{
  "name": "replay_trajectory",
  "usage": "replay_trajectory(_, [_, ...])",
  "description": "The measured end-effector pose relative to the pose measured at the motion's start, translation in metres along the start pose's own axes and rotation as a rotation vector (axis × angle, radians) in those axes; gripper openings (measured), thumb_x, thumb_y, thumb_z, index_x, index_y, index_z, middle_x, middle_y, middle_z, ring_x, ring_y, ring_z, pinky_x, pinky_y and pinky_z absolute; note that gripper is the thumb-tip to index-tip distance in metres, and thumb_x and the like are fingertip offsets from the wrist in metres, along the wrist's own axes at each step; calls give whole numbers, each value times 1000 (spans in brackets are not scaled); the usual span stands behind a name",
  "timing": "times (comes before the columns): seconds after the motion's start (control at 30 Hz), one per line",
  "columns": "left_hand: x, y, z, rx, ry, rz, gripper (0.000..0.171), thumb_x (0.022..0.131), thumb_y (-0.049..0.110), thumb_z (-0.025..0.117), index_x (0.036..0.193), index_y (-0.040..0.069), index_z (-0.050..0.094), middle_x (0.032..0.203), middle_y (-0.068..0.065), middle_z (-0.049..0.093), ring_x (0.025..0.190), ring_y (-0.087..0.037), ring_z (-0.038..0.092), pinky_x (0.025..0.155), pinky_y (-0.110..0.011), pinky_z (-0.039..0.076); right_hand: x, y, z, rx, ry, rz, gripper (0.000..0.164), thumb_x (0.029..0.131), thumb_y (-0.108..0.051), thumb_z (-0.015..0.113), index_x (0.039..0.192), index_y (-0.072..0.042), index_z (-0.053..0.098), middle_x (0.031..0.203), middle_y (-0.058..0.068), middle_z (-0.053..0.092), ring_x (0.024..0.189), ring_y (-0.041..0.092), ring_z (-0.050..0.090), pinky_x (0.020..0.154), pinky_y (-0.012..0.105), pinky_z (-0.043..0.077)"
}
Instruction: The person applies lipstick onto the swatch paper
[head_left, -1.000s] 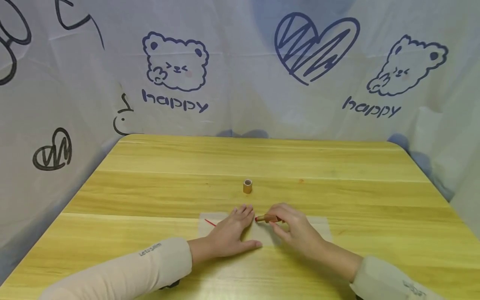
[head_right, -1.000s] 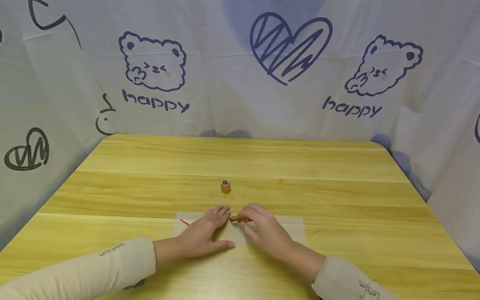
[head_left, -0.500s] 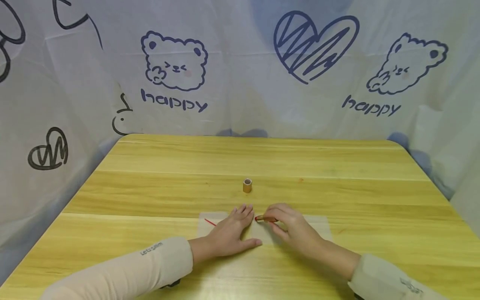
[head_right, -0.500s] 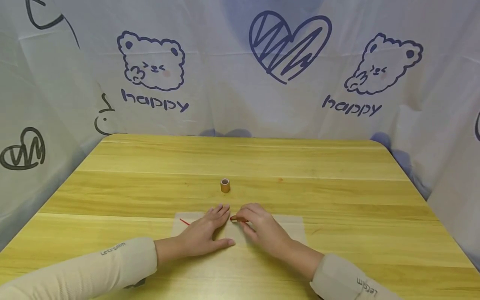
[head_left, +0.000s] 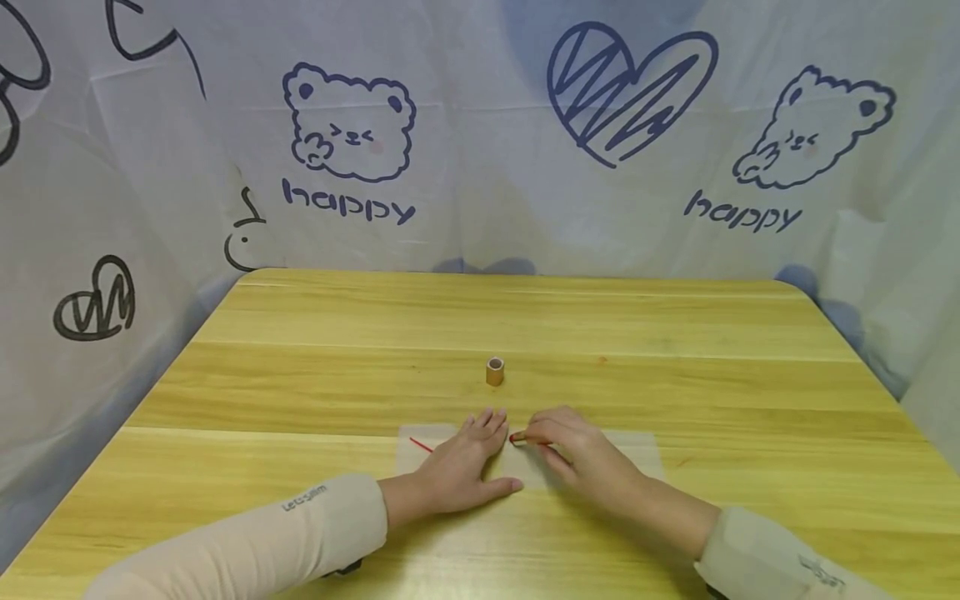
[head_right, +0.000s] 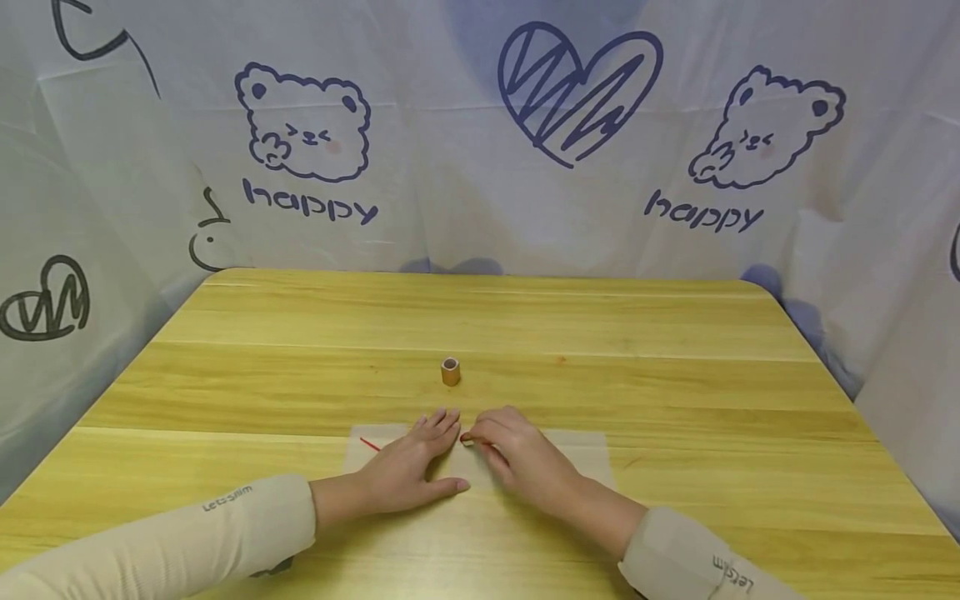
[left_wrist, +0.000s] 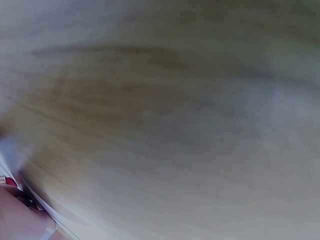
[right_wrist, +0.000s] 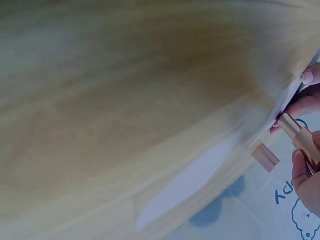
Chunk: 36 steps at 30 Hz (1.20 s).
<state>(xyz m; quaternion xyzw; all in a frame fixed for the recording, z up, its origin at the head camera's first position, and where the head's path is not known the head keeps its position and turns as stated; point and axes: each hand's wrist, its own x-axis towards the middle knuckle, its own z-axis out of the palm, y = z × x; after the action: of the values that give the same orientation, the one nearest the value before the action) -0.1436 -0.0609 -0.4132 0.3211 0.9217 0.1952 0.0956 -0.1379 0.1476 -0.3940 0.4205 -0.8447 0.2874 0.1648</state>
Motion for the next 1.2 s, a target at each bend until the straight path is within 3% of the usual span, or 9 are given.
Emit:
replay_trajectory(0.3, [1,-1,0,-20,-7,-3,77,89,51,53,142,-1,33,152,-16,23,143,-30,16,117,-44,17,11,-4,-6,-73,-101,-81,17,82,5,62,97,-3,66,95,5,66,89,14,59,78,26,53])
replay_trajectory(0.6, [1,-1,0,-24,-1,12,75,90,49,54,140,-3,35,151,-19,25,142,-32,18,116,-46,19,15,-3,-7,-93,-134,-122,15,82,5,63,95,-2,66,93,4,66,83,12,57,74,22,52])
replay_trajectory(1.2, [1,-1,-1,-24,-17,-1,77,90,49,54,141,-3,32,152,-17,22,143,-31,17,117,-44,18,11,-5,-10,-112,-97,-178,16,76,8,66,88,-2,65,88,6,67,79,13,58,70,19,52])
